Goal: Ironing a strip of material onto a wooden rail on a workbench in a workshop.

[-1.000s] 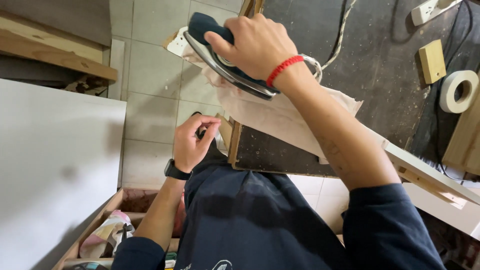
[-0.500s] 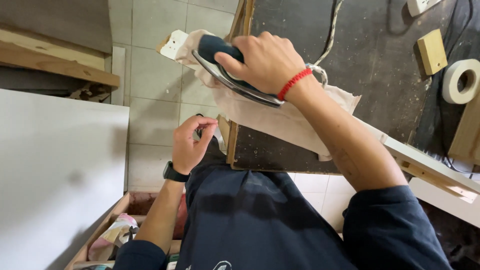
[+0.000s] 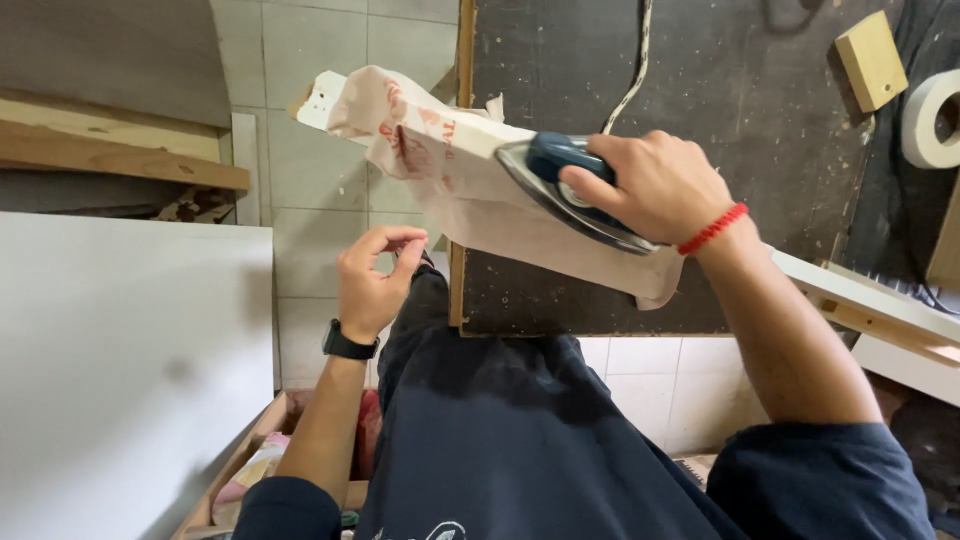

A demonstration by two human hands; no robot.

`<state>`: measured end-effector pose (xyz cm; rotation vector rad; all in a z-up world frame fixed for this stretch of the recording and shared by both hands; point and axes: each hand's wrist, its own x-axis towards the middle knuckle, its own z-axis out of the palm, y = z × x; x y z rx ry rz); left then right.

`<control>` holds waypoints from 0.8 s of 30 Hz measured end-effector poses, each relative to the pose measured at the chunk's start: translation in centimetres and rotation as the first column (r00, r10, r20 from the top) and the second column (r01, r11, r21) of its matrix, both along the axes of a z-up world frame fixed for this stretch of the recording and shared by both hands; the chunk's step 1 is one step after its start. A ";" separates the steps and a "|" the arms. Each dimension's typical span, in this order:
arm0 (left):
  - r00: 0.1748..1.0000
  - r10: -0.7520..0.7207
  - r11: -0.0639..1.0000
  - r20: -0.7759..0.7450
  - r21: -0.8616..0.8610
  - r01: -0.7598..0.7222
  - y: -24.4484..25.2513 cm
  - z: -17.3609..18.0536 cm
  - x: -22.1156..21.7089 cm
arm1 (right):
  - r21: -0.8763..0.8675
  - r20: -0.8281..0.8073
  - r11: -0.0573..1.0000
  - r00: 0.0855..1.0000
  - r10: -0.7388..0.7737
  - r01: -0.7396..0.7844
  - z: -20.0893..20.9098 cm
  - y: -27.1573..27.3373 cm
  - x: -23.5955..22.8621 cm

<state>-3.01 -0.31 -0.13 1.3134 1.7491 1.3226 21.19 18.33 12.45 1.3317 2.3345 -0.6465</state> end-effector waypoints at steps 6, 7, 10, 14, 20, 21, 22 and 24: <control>1.000 0.013 1.000 -0.003 0.004 -0.013 0.7 0.5 -0.9 | 0.009 0.040 0.999 0.999 -0.038 0.037 -0.2 -0.6 4.2; 1.000 0.020 1.000 -0.002 0.001 -0.020 0.8 0.4 -1.1 | 0.010 0.046 0.999 0.998 -0.049 0.049 -0.1 -0.7 4.6; 1.000 0.023 1.000 -0.002 -0.016 -0.023 0.6 0.4 -1.4 | 0.027 0.040 0.999 0.999 -0.033 0.032 -0.1 -0.8 4.5; 1.000 0.017 1.000 -0.006 -0.017 -0.018 0.7 0.7 -1.3 | 0.016 0.041 0.999 0.998 -0.043 0.042 -0.1 -0.6 3.5; 1.000 0.004 1.000 0.016 -0.014 -0.003 0.6 0.4 -1.3 | 0.015 0.003 1.000 1.000 -0.016 0.016 -0.4 -0.1 0.5; 1.000 0.005 1.000 0.011 -0.010 -0.005 0.5 0.3 -1.3 | 0.015 -0.008 1.000 1.000 -0.003 0.004 -0.3 -0.1 -0.2; 1.000 0.007 1.000 0.008 -0.005 -0.007 0.5 0.2 -1.3 | 0.015 -0.017 1.000 1.000 0.009 -0.009 -0.2 0.0 -0.9; 1.000 0.006 1.000 0.015 0.001 -0.006 0.4 -0.2 -1.3 | 0.019 -0.013 1.000 1.000 0.015 -0.015 -0.1 0.2 -2.6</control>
